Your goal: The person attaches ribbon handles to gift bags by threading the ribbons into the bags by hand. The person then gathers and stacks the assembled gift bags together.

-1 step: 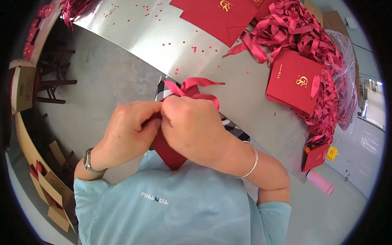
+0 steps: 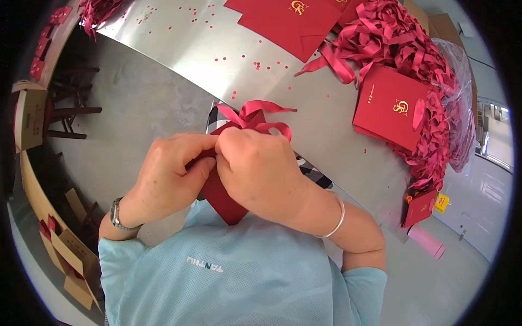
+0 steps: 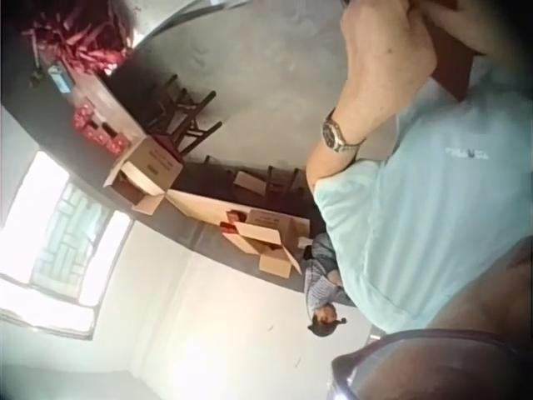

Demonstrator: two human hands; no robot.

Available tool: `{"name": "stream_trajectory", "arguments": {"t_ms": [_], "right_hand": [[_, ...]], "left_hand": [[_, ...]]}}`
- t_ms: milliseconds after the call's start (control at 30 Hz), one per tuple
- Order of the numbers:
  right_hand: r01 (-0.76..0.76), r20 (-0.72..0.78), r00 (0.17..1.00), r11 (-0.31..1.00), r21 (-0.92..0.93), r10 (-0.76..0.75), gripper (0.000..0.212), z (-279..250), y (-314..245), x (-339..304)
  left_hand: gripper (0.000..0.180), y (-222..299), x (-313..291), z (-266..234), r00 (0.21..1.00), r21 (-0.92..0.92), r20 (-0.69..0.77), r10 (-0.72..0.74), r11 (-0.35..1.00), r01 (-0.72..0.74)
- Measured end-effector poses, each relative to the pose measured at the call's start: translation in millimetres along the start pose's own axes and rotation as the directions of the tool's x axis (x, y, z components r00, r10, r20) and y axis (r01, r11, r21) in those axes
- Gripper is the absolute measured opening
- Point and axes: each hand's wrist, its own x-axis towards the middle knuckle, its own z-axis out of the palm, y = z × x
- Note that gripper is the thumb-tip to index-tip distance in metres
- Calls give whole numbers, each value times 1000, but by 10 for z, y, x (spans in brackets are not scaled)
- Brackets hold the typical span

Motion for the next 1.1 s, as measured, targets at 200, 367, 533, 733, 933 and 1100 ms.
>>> {"name": "stream_trajectory", "arguments": {"t_ms": [200,367,533,733,933,1100], "right_hand": [[-229,152,969,933,277,193,25,-126,-24,-40],[-114,60,993,964,242,103,28,-39,-10,-234],[-56,0,998,976,212,58,33,4,-11,-316],[-59,9,998,964,258,59,30,-32,26,-327],[-68,75,996,962,264,50,33,-106,35,-324],[-114,182,979,987,117,92,37,-280,52,-298]], "left_hand": [[43,101,2,-9,990,108,-9,142,984,-140],[23,69,18,-227,964,-190,212,-159,961,200],[13,37,201,-252,912,-5,401,-87,995,97],[7,88,188,-263,915,66,404,13,997,-44],[4,92,242,-222,898,60,434,-65,997,43],[4,-122,252,-234,938,-102,315,-148,977,188]]}}
